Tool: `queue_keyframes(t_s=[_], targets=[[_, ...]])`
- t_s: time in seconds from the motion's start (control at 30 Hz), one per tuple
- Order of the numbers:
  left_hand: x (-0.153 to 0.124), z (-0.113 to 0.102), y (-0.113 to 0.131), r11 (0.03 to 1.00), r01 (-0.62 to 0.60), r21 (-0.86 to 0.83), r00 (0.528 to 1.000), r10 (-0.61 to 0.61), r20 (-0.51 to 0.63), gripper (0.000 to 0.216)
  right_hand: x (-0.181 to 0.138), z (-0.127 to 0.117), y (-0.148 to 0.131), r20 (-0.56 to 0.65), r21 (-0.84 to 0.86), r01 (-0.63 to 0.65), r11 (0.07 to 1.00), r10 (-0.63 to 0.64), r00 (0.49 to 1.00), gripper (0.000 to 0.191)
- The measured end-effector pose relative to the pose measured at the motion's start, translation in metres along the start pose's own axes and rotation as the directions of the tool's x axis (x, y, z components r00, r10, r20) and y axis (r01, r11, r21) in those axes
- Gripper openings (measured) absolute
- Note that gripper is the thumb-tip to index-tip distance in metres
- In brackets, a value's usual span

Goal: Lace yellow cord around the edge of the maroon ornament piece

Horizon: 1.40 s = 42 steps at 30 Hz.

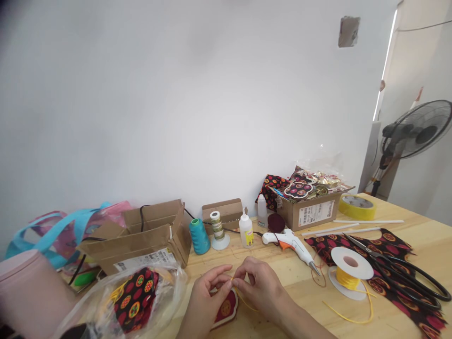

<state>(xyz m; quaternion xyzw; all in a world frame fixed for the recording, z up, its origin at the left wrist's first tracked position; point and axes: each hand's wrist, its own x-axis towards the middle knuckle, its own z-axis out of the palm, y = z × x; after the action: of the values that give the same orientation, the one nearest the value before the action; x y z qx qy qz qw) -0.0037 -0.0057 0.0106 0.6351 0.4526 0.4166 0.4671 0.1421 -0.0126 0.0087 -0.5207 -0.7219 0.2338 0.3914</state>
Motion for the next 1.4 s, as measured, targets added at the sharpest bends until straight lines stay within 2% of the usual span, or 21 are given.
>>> queue_keyframes(t_s=[0.7,1.0,1.17,1.4], targets=[[-0.002,0.003,0.004,1.000,0.015,-0.019,1.000,-0.015,0.008,0.023,-0.003,0.005,0.003,-0.031,-0.012,-0.011,1.000,0.011,0.999,0.011],[-0.003,0.001,0.005,1.000,0.000,-0.010,1.000,0.000,0.000,0.026,-0.003,0.003,-0.001,-0.023,0.026,-0.026,0.999,0.026,0.999,0.004],[-0.003,0.002,0.007,1.000,-0.005,-0.003,1.000,0.005,0.006,0.025,-0.002,0.001,-0.003,0.000,0.024,-0.040,0.999,0.040,0.999,0.011],[-0.002,0.003,0.004,1.000,0.009,-0.012,1.000,-0.009,0.007,0.026,-0.005,0.001,-0.006,0.007,0.039,-0.033,0.999,0.033,0.999,0.008]])
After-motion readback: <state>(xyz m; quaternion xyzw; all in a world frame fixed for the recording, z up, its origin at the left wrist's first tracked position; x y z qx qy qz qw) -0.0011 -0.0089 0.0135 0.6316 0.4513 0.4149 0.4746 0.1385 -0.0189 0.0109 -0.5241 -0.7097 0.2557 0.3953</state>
